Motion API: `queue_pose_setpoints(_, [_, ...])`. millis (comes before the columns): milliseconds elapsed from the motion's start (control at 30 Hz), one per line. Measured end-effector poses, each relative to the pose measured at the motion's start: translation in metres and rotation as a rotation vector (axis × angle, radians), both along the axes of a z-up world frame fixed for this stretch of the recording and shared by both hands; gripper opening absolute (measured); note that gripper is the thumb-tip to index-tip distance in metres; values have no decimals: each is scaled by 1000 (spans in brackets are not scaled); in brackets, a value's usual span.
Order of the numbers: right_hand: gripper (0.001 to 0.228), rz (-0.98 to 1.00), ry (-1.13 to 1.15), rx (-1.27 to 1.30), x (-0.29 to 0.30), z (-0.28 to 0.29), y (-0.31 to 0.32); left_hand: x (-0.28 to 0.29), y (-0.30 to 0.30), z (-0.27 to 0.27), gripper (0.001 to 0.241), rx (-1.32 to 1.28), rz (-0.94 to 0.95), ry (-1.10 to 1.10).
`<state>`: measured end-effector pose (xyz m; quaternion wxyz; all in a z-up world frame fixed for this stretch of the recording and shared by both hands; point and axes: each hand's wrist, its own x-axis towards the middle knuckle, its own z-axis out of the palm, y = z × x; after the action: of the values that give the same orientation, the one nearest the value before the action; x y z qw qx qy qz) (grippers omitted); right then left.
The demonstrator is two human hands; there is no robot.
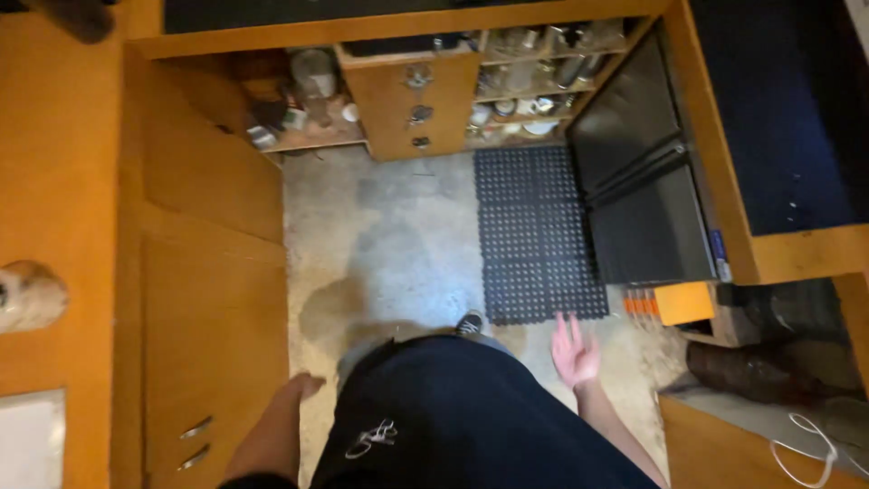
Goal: The person washes a portafilter and other small metal parts in a sink with a sponge, then rinses and dries them with a blue cloth. Afterward, they walk to an espresso machine to wipe down the exterior and the steam wand.
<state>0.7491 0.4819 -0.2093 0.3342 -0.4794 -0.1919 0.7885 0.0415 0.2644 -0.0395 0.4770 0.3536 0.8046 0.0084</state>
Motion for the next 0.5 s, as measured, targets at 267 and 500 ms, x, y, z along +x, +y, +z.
queue_pose_setpoints(267, [54, 190, -476, -52, 10, 128, 13, 56, 209, -26, 52, 296, 156, -22])
queue_pose_setpoints(500, [60, 297, -936, -201, -11, 128, 17, 52, 336, -45, 66, -7, -259, 303])
